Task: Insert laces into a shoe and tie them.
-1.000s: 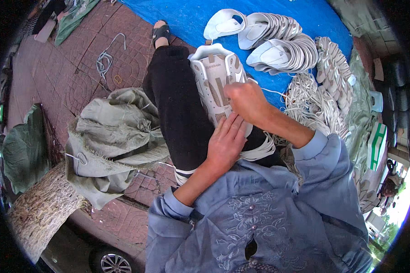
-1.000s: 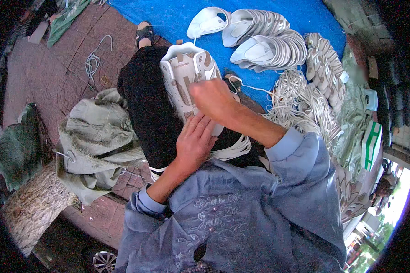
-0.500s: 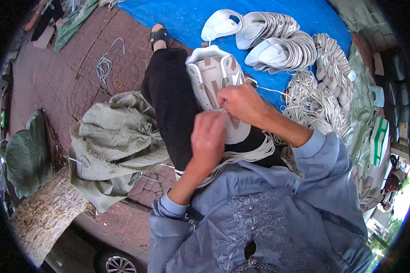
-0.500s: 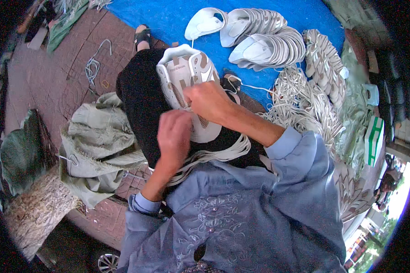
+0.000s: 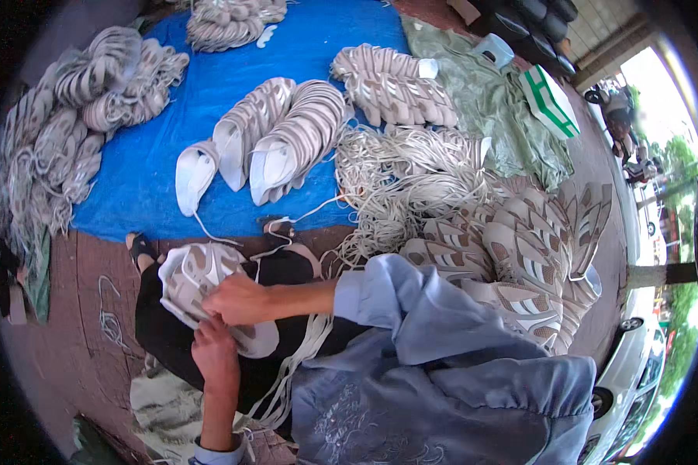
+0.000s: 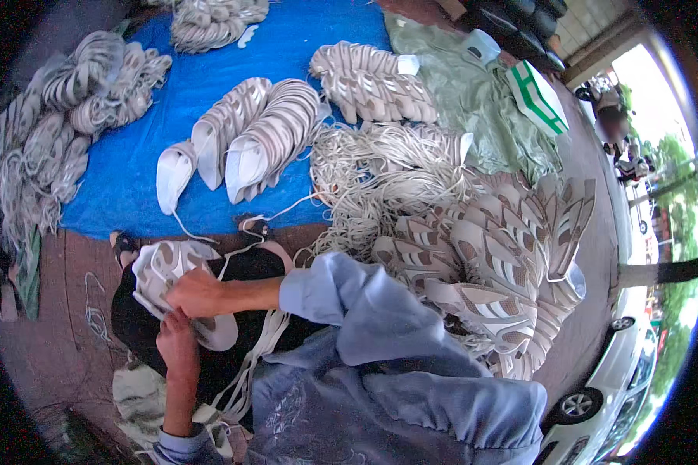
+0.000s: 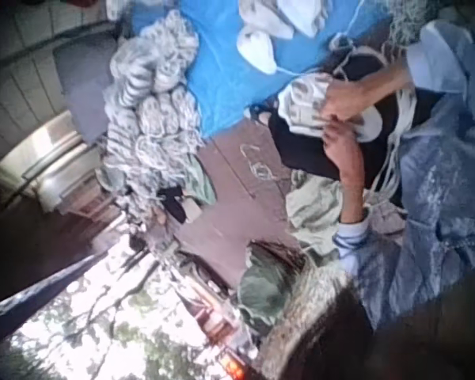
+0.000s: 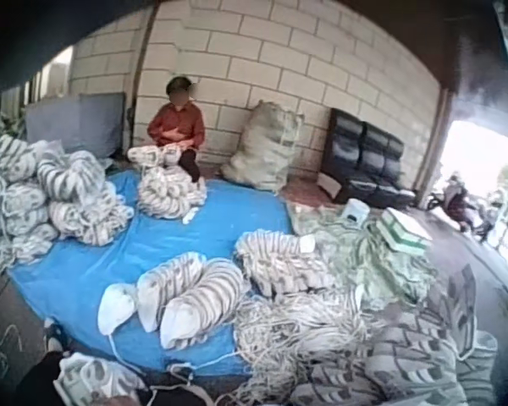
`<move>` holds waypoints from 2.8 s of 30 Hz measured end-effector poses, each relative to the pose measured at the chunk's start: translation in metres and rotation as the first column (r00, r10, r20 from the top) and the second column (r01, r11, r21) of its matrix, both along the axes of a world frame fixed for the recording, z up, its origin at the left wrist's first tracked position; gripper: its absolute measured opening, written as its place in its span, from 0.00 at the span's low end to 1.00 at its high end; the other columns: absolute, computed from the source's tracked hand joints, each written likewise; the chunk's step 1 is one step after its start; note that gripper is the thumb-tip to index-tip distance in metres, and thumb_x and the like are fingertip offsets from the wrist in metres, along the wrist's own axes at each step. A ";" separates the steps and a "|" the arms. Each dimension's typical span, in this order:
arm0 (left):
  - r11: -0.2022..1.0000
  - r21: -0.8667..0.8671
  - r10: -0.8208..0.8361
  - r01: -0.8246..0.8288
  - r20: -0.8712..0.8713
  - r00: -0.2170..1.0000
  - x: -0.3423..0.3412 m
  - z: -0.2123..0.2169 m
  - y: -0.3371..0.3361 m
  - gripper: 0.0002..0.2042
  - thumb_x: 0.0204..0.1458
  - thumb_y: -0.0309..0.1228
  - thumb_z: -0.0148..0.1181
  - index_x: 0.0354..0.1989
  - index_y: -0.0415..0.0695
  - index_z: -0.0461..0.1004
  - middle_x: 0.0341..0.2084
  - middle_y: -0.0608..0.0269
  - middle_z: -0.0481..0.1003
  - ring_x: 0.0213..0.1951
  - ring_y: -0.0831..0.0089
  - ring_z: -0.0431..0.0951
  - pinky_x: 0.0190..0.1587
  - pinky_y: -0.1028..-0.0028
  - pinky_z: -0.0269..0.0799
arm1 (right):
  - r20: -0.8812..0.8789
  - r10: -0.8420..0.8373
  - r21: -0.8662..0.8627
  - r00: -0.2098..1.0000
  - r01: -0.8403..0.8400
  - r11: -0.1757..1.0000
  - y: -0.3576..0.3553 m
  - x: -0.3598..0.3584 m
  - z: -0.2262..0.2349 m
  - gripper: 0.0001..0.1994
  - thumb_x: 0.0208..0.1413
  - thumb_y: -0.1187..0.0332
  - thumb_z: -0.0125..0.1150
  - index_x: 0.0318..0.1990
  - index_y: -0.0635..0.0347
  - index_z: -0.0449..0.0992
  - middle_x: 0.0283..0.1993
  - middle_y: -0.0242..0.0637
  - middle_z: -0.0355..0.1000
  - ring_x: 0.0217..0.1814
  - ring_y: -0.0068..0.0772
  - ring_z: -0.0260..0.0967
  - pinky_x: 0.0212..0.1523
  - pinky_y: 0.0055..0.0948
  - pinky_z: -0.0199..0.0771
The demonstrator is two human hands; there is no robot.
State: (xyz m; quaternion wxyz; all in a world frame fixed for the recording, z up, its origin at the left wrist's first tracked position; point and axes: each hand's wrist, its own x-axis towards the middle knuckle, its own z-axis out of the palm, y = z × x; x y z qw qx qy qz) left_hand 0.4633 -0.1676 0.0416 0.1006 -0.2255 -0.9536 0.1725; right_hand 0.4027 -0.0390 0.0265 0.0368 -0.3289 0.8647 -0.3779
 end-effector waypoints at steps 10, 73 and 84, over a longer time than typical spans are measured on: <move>0.998 -0.054 0.019 -0.011 0.141 0.990 -0.003 0.001 -0.002 0.03 0.43 0.26 0.48 0.26 0.43 0.63 0.17 0.64 0.65 0.18 0.71 0.71 0.17 0.75 0.68 | 0.161 0.006 -0.273 0.987 0.039 0.961 0.006 -0.001 -0.017 0.04 0.28 0.74 0.52 0.18 0.56 0.67 0.17 0.38 0.66 0.21 0.39 0.66 0.20 0.35 0.62; -0.517 0.843 0.303 -0.152 0.346 0.888 0.031 0.046 -0.125 0.12 0.48 0.33 0.46 0.35 0.37 0.66 0.22 0.59 0.70 0.20 0.76 0.70 0.23 0.81 0.67 | 0.497 -0.083 0.082 0.864 0.048 0.995 0.064 -0.035 0.043 0.23 0.27 0.72 0.63 0.40 0.58 0.70 0.20 0.34 0.66 0.20 0.25 0.64 0.23 0.23 0.64; -0.379 0.904 0.874 0.197 0.279 0.398 0.274 0.175 -0.615 0.09 0.48 0.32 0.48 0.34 0.42 0.71 0.21 0.66 0.71 0.18 0.80 0.65 0.17 0.83 0.57 | 0.402 0.051 0.181 0.914 -0.134 0.974 0.063 -0.016 -0.061 0.12 0.32 0.71 0.57 0.29 0.60 0.73 0.19 0.43 0.68 0.18 0.38 0.67 0.22 0.31 0.67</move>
